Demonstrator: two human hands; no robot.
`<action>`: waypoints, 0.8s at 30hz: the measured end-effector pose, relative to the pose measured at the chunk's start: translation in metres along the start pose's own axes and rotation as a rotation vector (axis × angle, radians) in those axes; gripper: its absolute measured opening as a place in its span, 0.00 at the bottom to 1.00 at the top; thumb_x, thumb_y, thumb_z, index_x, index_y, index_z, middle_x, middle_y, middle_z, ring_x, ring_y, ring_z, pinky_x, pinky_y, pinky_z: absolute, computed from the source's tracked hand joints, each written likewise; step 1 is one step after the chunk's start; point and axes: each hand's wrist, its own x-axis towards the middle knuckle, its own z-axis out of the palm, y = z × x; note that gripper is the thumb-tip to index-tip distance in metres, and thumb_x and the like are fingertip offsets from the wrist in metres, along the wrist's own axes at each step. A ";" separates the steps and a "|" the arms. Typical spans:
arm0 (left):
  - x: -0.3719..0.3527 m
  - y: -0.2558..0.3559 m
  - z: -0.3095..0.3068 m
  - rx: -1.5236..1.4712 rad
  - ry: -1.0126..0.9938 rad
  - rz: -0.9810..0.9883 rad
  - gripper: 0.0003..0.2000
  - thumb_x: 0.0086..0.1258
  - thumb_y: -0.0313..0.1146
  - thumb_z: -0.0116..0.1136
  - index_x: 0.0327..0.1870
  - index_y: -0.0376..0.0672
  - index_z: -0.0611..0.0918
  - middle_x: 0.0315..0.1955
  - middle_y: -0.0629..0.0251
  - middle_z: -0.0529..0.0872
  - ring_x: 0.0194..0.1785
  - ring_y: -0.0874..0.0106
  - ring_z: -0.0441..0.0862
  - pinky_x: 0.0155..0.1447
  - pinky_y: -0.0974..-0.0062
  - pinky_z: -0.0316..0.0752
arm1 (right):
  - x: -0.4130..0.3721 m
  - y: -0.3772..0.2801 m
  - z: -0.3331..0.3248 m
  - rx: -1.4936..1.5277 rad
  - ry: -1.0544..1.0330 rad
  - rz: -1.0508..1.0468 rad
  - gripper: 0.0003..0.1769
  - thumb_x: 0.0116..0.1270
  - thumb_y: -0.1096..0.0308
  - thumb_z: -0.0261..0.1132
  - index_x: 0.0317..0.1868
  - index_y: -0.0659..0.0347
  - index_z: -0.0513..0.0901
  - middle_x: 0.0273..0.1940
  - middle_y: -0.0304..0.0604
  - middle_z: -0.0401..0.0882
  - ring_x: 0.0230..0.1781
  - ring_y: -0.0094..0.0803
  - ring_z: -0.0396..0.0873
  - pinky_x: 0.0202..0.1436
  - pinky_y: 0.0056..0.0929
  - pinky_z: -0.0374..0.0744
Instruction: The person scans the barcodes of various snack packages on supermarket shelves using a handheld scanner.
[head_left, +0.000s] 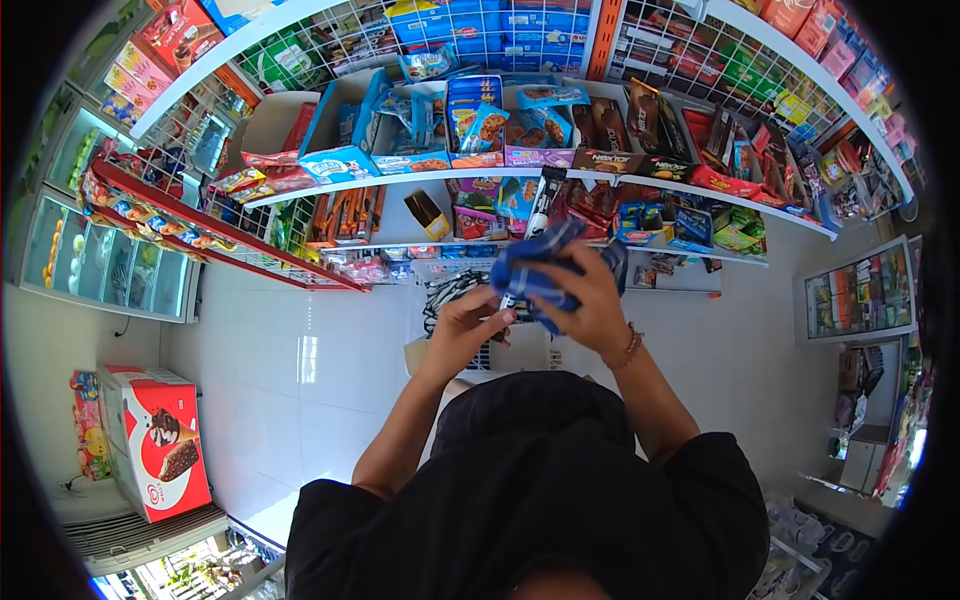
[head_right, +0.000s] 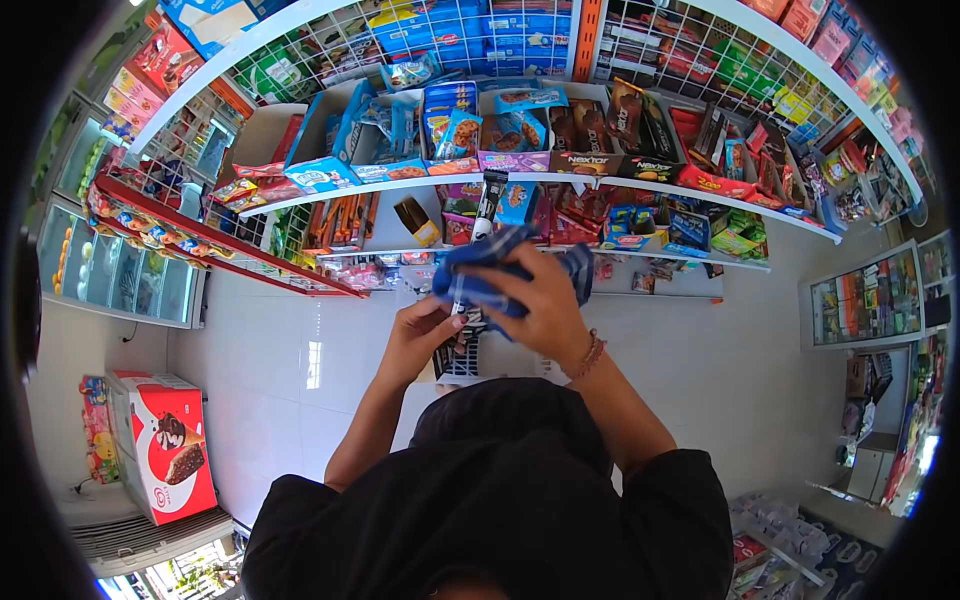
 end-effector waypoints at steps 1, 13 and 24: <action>-0.001 0.000 0.003 0.000 -0.004 -0.007 0.14 0.60 0.21 0.56 0.49 0.38 0.76 0.31 0.70 0.74 0.31 0.80 0.74 0.32 0.83 0.76 | 0.005 0.002 -0.004 0.036 0.091 0.050 0.15 0.50 0.70 0.66 0.39 0.64 0.79 0.36 0.46 0.71 0.38 0.39 0.72 0.44 0.31 0.70; 0.003 -0.006 0.032 -0.063 -0.078 -0.080 0.15 0.68 0.29 0.47 0.56 0.41 0.72 0.32 0.69 0.74 0.32 0.79 0.75 0.32 0.81 0.74 | -0.032 0.009 -0.013 0.171 0.015 0.119 0.14 0.52 0.70 0.65 0.40 0.64 0.79 0.37 0.46 0.71 0.39 0.38 0.71 0.44 0.30 0.70; -0.003 0.005 0.053 -0.021 -0.258 -0.185 0.14 0.72 0.38 0.38 0.49 0.39 0.72 0.19 0.71 0.69 0.21 0.82 0.63 0.25 0.87 0.59 | -0.008 0.026 -0.043 0.236 0.369 0.269 0.11 0.53 0.70 0.65 0.36 0.68 0.78 0.34 0.44 0.71 0.32 0.34 0.73 0.37 0.25 0.70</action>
